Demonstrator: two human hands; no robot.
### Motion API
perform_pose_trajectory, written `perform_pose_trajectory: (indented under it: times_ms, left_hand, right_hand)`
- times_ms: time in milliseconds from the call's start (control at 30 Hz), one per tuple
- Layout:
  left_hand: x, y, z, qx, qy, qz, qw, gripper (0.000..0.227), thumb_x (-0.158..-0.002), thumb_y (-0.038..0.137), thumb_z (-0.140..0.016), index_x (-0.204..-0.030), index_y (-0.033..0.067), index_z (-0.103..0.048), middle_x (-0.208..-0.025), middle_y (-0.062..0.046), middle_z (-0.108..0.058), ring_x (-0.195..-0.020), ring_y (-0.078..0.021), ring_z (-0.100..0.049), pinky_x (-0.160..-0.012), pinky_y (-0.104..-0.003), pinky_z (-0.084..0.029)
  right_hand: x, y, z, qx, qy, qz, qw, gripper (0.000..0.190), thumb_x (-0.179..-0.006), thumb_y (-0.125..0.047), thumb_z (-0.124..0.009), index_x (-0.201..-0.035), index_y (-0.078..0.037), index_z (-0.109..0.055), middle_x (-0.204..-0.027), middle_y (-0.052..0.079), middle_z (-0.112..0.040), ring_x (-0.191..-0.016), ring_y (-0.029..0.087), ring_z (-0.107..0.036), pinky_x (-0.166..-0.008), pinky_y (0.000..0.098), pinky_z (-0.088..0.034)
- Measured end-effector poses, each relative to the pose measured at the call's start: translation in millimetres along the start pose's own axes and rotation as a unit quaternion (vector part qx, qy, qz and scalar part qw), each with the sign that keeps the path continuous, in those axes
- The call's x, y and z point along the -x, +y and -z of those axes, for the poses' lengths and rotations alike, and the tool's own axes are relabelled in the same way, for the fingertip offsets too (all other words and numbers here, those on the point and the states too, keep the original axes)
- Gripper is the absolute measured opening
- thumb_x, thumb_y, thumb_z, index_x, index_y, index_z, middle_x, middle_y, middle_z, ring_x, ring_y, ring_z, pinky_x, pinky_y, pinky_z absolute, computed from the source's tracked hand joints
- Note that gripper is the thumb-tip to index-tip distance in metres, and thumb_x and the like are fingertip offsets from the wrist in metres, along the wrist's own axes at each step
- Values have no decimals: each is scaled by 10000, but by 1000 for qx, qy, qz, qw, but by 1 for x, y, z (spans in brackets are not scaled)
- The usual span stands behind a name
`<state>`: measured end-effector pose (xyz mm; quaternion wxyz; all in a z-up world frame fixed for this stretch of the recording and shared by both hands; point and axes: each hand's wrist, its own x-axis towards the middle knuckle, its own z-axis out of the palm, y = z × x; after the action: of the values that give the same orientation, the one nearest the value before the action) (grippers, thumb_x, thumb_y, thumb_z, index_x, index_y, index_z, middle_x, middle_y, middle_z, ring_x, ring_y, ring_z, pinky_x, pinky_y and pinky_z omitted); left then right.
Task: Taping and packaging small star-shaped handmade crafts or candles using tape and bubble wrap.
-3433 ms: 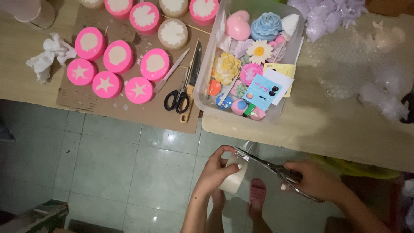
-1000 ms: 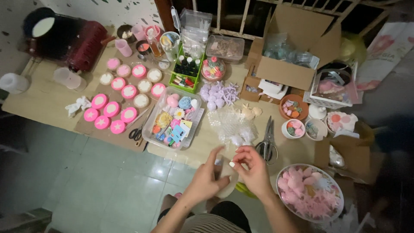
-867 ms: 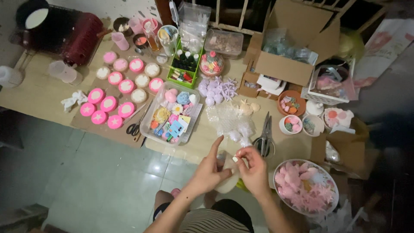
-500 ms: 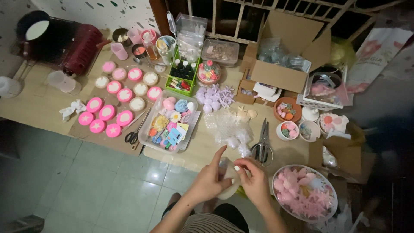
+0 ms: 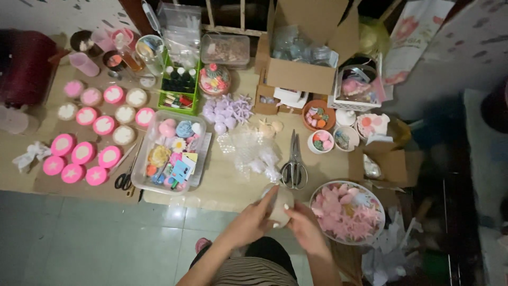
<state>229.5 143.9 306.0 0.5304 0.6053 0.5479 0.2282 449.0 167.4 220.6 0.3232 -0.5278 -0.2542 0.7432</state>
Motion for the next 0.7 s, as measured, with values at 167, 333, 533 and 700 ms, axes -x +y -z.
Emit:
perform_pose_trajectory:
  times_ms: [167, 333, 533, 700]
  left_hand:
    - [-5, -22, -4, -26, 169, 43, 984, 926, -827, 90, -782, -1571, 108, -232, -1142, -187, -631, -1045, -320, -631, -934, -413, -533]
    - [26, -74, 14, -13, 244, 97, 965, 808, -814, 84, -765, -1517, 108, -368, -1123, -163, -681, -1018, -306, -663, -904, -410, -542]
    - [81, -100, 30, 13, 288, 223, 931, 708, -836, 79, -724, -1478, 121, -429, -1142, -150, -706, -951, -277, -696, -808, -405, -574]
    - [100, -105, 26, 100, 307, 277, 905, 635, -849, 56, -674, -1445, 123, -465, -1151, -131, -684, -865, -235, -715, -675, -373, -616]
  right_hand:
    - [-49, -42, 43, 500, 140, 68, 852, 321, -912, -224, -678, -1200, -95, -739, -887, 123, -765, -783, 262, -699, -777, 421, -576]
    - [-106, -79, 81, 754, 188, 193, 599, 278, -832, -287, -716, -1008, -86, -794, -1017, 186, -755, -958, 341, -703, -997, 557, -433]
    - [-158, -64, 123, 821, 181, 134, 525, 230, -794, -280, -730, -944, -121, -801, -1028, 164, -753, -1035, 349, -690, -999, 651, -393]
    - [-172, -41, 152, 816, 205, 139, 522, 170, -861, -189, -673, -982, -145, -783, -1026, 150, -761, -1010, 342, -710, -979, 626, -433]
